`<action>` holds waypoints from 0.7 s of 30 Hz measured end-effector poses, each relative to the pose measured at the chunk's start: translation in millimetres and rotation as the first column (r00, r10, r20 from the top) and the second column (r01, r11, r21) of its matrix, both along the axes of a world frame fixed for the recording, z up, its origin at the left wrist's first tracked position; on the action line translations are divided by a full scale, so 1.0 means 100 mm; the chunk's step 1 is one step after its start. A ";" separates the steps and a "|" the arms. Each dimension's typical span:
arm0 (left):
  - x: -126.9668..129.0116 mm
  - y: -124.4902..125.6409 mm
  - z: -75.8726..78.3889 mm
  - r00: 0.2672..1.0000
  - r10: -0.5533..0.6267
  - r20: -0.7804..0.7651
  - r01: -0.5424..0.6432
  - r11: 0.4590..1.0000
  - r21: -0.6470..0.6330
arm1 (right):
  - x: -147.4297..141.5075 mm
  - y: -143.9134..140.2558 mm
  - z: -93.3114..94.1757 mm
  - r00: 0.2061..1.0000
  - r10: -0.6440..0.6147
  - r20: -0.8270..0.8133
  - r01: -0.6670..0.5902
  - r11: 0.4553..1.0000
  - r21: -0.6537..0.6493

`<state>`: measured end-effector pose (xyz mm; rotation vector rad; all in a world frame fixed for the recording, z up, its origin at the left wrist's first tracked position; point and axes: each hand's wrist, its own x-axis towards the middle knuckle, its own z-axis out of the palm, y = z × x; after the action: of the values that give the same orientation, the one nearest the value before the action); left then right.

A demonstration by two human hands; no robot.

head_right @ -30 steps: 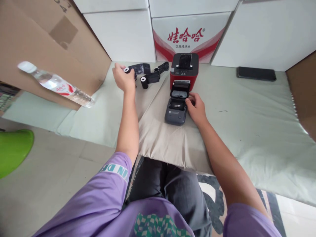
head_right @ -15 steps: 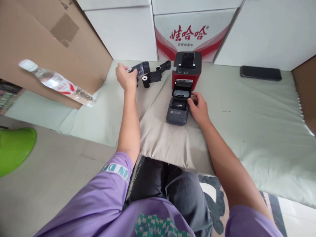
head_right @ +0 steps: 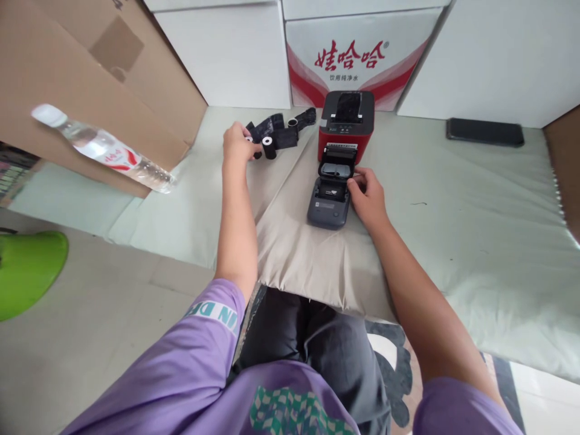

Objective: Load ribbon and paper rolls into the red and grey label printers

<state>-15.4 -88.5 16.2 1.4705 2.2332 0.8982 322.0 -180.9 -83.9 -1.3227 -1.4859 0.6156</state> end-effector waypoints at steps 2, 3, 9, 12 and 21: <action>0.03 -0.01 -0.01 1.000 -0.027 -0.002 0.027 0.998 -0.049 | 0.00 0.00 0.01 1.000 -0.003 -0.007 0.003 1.000 0.003; 0.05 -0.02 0.00 0.999 -0.034 -0.012 0.032 0.996 -0.081 | -0.01 -0.01 0.01 1.000 -0.004 -0.010 0.004 1.000 0.002; 0.09 -0.09 0.09 0.993 -0.048 -0.107 0.029 0.984 -0.175 | -0.02 -0.01 0.03 0.999 -0.004 -0.033 0.004 1.000 -0.009; 0.05 -0.10 0.16 0.991 -0.057 -0.118 0.034 0.982 -0.188 | -0.01 -0.01 0.03 0.999 0.001 -0.034 -0.002 1.000 -0.017; 0.25 -0.07 0.03 0.969 -0.136 -0.204 0.118 0.988 -0.099 | 0.01 0.01 -0.01 0.999 0.027 -0.019 -0.027 1.000 -0.004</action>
<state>9.6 -95.8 19.3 1.7160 2.2590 0.6243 322.7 -179.7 -84.8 -1.2984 -1.4900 0.6470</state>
